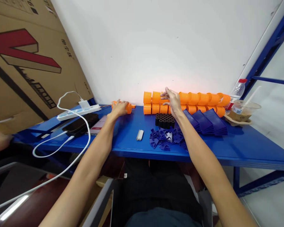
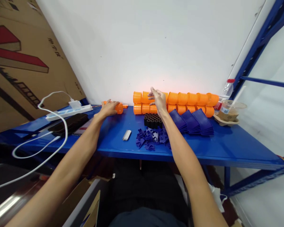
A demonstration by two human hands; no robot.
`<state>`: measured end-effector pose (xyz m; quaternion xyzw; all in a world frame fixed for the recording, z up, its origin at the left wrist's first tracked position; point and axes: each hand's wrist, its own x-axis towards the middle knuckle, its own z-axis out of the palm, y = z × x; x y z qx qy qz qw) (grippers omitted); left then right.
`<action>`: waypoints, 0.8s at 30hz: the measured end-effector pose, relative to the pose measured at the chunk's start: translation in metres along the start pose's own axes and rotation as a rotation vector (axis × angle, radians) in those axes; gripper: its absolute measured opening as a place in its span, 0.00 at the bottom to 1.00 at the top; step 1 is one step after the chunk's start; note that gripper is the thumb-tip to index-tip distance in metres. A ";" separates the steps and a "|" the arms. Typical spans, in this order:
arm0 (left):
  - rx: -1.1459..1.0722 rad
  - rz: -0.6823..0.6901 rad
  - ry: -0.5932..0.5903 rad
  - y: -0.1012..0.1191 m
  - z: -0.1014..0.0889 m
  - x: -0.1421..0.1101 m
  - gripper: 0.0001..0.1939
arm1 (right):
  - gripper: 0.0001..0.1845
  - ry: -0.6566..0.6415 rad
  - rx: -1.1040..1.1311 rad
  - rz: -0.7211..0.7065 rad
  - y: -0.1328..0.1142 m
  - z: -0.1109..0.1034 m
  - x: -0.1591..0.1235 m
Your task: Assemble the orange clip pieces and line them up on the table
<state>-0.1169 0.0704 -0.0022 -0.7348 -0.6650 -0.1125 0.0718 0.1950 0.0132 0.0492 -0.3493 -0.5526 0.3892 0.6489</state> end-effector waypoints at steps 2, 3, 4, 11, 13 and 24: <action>-0.015 -0.017 0.023 -0.003 0.003 0.001 0.35 | 0.34 0.002 -0.007 0.004 -0.001 0.000 -0.001; -0.014 -0.028 0.026 -0.005 0.004 0.002 0.34 | 0.35 0.000 -0.009 0.005 -0.001 0.000 -0.001; -0.016 -0.037 0.030 -0.006 0.005 0.003 0.34 | 0.35 -0.003 -0.010 0.005 -0.001 0.000 -0.001; -0.117 -0.039 0.087 -0.014 0.010 0.001 0.33 | 0.36 -0.020 0.005 -0.017 0.004 -0.002 0.001; -0.114 -0.048 0.096 -0.016 0.012 0.001 0.34 | 0.34 -0.021 0.001 -0.018 0.004 -0.001 0.001; -0.048 -0.068 0.090 -0.011 0.011 0.002 0.40 | 0.32 -0.014 -0.034 -0.006 0.002 0.000 0.001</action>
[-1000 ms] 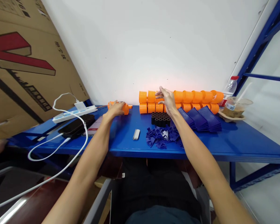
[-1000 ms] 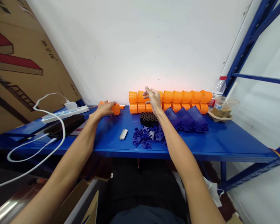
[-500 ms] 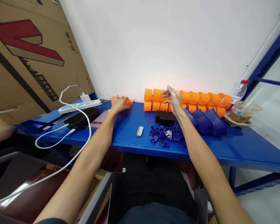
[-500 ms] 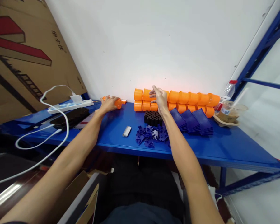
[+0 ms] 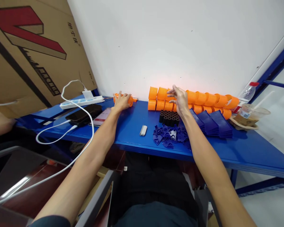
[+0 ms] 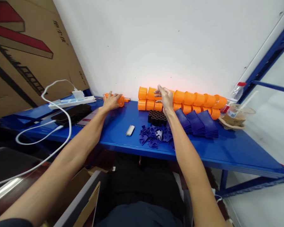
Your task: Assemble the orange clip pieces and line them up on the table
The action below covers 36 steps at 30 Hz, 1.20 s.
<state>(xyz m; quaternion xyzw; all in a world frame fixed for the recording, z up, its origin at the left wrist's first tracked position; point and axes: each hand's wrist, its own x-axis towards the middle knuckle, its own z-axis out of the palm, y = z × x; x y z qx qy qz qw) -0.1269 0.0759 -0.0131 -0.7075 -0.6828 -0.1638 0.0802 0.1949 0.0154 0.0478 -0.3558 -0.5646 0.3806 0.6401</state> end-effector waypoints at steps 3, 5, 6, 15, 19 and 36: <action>0.017 -0.002 -0.004 0.001 -0.001 0.000 0.39 | 0.32 -0.003 -0.008 0.000 -0.001 -0.001 0.000; 0.022 -0.005 -0.015 0.002 -0.002 -0.001 0.40 | 0.33 -0.004 -0.016 0.005 -0.002 -0.001 -0.001; 0.021 -0.007 -0.023 0.003 -0.002 -0.001 0.41 | 0.33 -0.005 -0.016 0.008 -0.002 -0.001 -0.001; -0.248 0.250 0.182 0.052 -0.034 0.010 0.53 | 0.32 0.047 0.011 -0.009 -0.007 -0.002 -0.001; -0.157 0.434 -0.039 0.085 -0.053 0.041 0.58 | 0.30 0.065 0.026 -0.012 -0.008 -0.005 0.000; 0.099 0.366 -0.032 0.104 -0.087 0.055 0.37 | 0.33 0.070 0.066 -0.008 -0.009 -0.004 0.003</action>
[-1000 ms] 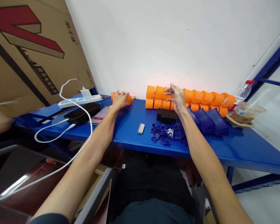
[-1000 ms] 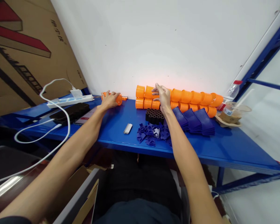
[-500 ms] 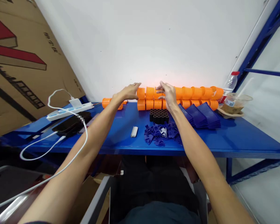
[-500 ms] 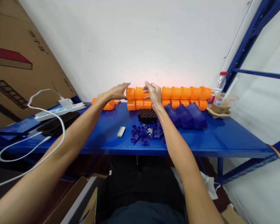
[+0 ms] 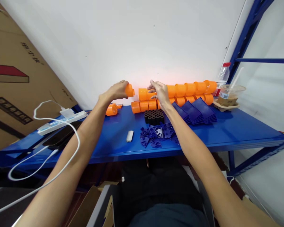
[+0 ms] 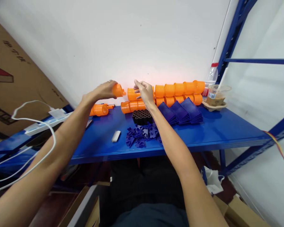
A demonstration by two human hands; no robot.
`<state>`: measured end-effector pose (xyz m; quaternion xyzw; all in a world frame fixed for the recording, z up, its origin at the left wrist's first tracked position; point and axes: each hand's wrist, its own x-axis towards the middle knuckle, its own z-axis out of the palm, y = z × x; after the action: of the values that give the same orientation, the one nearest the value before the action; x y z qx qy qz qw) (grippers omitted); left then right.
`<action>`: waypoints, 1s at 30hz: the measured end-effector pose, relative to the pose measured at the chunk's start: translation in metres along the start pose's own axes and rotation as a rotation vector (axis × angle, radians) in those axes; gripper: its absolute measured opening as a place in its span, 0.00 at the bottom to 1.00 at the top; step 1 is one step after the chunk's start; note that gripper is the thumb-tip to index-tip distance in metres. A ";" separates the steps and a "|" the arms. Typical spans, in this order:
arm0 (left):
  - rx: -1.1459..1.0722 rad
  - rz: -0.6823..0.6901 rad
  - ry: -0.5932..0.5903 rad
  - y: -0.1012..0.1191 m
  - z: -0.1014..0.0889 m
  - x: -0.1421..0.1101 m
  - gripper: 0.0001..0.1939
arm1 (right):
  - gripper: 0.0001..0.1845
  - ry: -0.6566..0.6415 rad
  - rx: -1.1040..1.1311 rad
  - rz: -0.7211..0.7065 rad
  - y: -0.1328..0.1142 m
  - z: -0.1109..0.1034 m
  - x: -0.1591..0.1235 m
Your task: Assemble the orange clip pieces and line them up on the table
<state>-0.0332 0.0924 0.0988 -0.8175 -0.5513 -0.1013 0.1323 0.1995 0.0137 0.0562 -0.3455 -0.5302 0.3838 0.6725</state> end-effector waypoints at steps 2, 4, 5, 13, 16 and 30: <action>-0.034 -0.039 0.182 0.000 -0.007 -0.021 0.38 | 0.31 -0.013 -0.013 -0.002 0.002 0.003 -0.001; -0.092 0.007 0.374 0.006 -0.007 -0.041 0.39 | 0.31 -0.048 -0.040 0.008 0.003 0.008 -0.003; -0.128 0.039 0.467 0.010 -0.004 -0.050 0.39 | 0.31 -0.078 -0.054 0.020 0.003 0.010 -0.005; -0.337 0.440 0.811 0.054 0.047 -0.059 0.41 | 0.32 -0.324 -0.077 0.062 -0.004 0.017 -0.017; -0.445 0.489 0.787 0.058 0.053 -0.062 0.40 | 0.29 -0.295 -0.089 0.045 -0.002 0.015 -0.016; -1.771 -0.051 0.379 0.044 0.050 -0.064 0.37 | 0.31 -0.449 -0.210 -0.052 0.017 0.031 -0.025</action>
<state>-0.0154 0.0368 0.0269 -0.5771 -0.2584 -0.6242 -0.4588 0.1631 0.0015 0.0360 -0.3056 -0.7120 0.3764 0.5079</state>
